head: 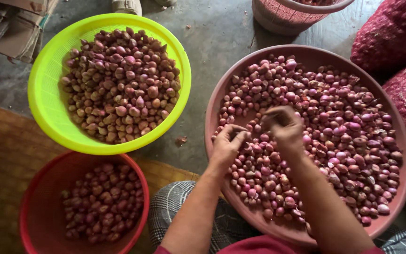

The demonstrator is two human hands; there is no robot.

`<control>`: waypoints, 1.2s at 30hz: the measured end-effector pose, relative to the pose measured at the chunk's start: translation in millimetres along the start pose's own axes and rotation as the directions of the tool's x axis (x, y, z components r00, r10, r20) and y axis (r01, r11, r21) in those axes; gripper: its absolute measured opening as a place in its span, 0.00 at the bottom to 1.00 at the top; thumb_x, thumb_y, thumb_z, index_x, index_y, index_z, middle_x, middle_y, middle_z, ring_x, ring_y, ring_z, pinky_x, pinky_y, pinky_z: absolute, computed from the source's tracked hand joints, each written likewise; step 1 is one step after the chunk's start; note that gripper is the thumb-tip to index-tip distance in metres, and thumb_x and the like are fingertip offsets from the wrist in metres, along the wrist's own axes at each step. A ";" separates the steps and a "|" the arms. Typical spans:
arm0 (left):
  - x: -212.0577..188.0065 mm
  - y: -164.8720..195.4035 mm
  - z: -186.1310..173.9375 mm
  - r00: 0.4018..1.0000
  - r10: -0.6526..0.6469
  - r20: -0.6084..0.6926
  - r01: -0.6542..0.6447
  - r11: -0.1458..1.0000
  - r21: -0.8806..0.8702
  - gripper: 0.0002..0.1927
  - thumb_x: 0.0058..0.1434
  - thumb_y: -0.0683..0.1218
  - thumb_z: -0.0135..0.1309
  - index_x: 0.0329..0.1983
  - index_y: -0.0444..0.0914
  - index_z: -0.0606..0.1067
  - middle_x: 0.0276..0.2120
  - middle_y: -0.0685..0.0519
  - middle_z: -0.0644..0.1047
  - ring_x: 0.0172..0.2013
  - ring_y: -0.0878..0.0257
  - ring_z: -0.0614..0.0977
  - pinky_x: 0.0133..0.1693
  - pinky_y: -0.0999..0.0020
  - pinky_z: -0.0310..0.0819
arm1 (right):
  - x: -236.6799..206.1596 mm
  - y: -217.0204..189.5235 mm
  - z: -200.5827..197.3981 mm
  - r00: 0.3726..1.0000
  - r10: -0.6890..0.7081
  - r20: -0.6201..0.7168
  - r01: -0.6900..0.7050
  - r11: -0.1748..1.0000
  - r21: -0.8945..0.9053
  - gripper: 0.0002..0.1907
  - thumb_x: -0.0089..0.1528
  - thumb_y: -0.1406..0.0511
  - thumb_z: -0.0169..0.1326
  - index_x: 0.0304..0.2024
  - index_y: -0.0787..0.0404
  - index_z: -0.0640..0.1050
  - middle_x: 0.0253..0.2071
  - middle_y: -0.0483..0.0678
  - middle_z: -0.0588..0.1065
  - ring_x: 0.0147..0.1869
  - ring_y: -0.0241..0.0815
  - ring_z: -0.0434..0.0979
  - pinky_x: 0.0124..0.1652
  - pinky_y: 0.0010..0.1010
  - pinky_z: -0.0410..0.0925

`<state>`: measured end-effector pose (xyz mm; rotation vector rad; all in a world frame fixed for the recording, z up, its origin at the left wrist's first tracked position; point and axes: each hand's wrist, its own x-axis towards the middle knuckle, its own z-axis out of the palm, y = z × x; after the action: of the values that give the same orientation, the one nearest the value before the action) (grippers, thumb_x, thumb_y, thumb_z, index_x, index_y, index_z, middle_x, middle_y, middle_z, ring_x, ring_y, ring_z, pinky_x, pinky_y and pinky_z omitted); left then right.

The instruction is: The person sits on the floor and sorts shallots by hand, picking individual bulbs from a large basin, removing loose outer skins and roots, and placing the cleaned shallots into a green bowl while discarding debris into a nearby basket.

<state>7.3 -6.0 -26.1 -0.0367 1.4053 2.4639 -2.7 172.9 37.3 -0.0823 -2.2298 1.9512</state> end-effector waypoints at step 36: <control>-3.4 -2.3 -12.3 0.999 -0.017 0.039 0.009 0.979 0.202 0.08 0.60 0.40 0.64 0.41 0.34 0.80 0.33 0.55 0.83 0.34 0.72 0.81 0.40 0.78 0.77 | -33.4 22.2 6.4 0.985 0.130 0.115 -0.122 0.990 -0.069 0.02 0.68 0.71 0.55 0.41 0.64 0.78 0.34 0.47 0.78 0.34 0.35 0.78 0.35 0.23 0.74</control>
<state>9.6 -16.1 -33.9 0.0473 1.6241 2.2856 27.5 164.4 11.4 -0.1206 -2.4170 1.9998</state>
